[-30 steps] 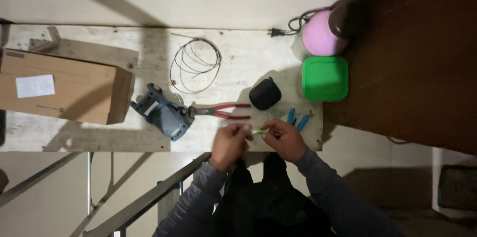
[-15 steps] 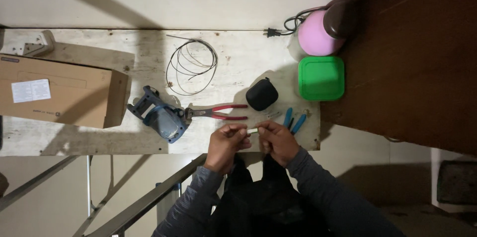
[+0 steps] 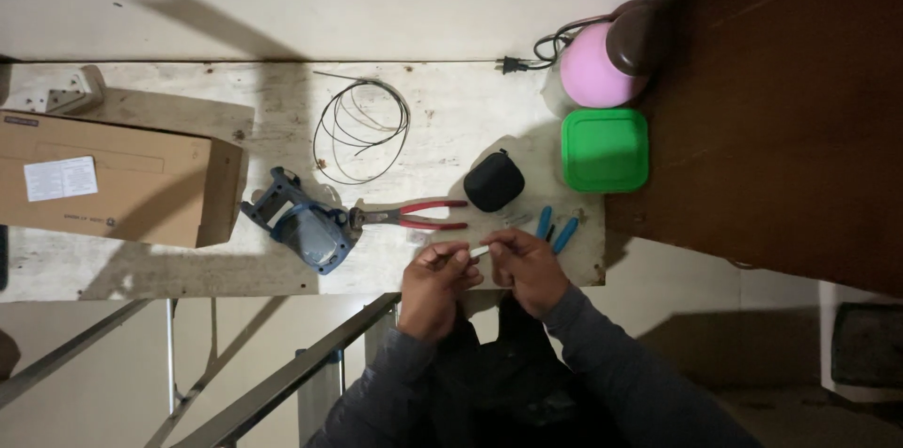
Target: The person removes a fiber optic stripper from a bag and uses it to strip the outer jacket from a cable. They then clean the fiber with a wipe and insert it into a mechanical connector.
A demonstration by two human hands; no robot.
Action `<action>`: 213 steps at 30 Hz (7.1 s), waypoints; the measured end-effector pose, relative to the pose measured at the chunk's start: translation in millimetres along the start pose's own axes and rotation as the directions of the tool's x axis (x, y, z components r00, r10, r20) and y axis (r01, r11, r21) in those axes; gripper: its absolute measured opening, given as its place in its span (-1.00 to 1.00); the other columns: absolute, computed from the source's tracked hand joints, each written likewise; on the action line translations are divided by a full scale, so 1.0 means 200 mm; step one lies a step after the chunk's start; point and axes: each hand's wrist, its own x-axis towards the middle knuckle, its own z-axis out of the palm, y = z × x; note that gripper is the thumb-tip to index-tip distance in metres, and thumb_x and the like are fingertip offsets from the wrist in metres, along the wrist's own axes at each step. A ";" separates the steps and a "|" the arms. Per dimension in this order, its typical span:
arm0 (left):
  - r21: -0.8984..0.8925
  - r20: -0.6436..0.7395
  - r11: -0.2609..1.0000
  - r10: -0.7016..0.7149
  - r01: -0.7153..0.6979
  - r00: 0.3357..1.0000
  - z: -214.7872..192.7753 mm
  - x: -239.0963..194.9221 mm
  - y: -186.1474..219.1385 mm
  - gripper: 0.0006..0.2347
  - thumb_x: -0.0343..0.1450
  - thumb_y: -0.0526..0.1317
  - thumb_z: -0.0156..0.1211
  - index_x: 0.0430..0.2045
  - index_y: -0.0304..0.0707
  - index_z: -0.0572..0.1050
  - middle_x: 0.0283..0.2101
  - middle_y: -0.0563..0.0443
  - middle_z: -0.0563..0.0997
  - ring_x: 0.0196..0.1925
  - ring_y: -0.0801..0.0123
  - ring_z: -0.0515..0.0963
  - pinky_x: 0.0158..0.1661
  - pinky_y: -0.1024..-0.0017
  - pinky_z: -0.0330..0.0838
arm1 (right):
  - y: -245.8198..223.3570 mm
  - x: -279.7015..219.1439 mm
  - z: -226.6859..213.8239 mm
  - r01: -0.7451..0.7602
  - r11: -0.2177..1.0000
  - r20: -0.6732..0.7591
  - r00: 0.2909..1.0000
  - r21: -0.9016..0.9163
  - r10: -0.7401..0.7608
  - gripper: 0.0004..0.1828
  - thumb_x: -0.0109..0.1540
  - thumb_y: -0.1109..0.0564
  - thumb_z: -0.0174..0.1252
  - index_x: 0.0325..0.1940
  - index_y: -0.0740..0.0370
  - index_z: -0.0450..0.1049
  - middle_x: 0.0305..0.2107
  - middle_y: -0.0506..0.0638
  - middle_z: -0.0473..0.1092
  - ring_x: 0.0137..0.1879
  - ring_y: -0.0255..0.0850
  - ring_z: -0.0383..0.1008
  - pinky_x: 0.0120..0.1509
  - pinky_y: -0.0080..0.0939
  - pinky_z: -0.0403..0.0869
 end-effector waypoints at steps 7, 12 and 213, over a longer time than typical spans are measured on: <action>-0.261 -0.013 0.959 -0.122 0.114 0.992 0.04 -0.07 -0.07 -0.90 0.44 -0.36 0.17 -0.21 -0.34 0.49 -0.38 -0.09 0.55 -0.36 0.24 0.63 -0.20 0.26 0.64 | 0.13 -0.02 0.06 -0.023 0.905 -0.051 0.997 0.424 0.049 -0.82 0.42 0.11 0.08 0.06 0.23 0.43 -0.47 -0.08 0.39 -0.35 -0.30 0.43 -0.28 -0.34 0.42; -0.205 -0.022 0.978 -0.043 0.038 0.999 0.04 -0.10 -0.06 -0.90 0.47 -0.37 0.18 -0.18 -0.39 0.48 -0.33 -0.11 0.59 -0.32 0.28 0.63 -0.18 0.31 0.62 | 0.10 -0.04 0.12 -0.051 0.834 0.044 0.999 0.550 0.033 -0.81 0.41 0.06 0.03 0.04 0.14 0.44 -0.54 -0.10 0.33 -0.32 -0.27 0.44 -0.21 -0.28 0.47; -0.445 0.558 0.759 0.650 -0.475 0.516 1.41 -0.97 1.24 -0.66 0.42 -0.24 0.25 0.05 -0.39 0.46 -0.13 -0.15 0.67 -0.20 0.26 0.64 -0.15 0.27 0.58 | -1.81 -0.85 0.82 0.572 0.664 0.226 0.813 -0.482 -0.536 -0.83 0.29 0.21 0.16 -0.18 0.41 0.54 -0.50 -0.03 0.49 -0.35 -0.35 0.49 -0.23 -0.34 0.47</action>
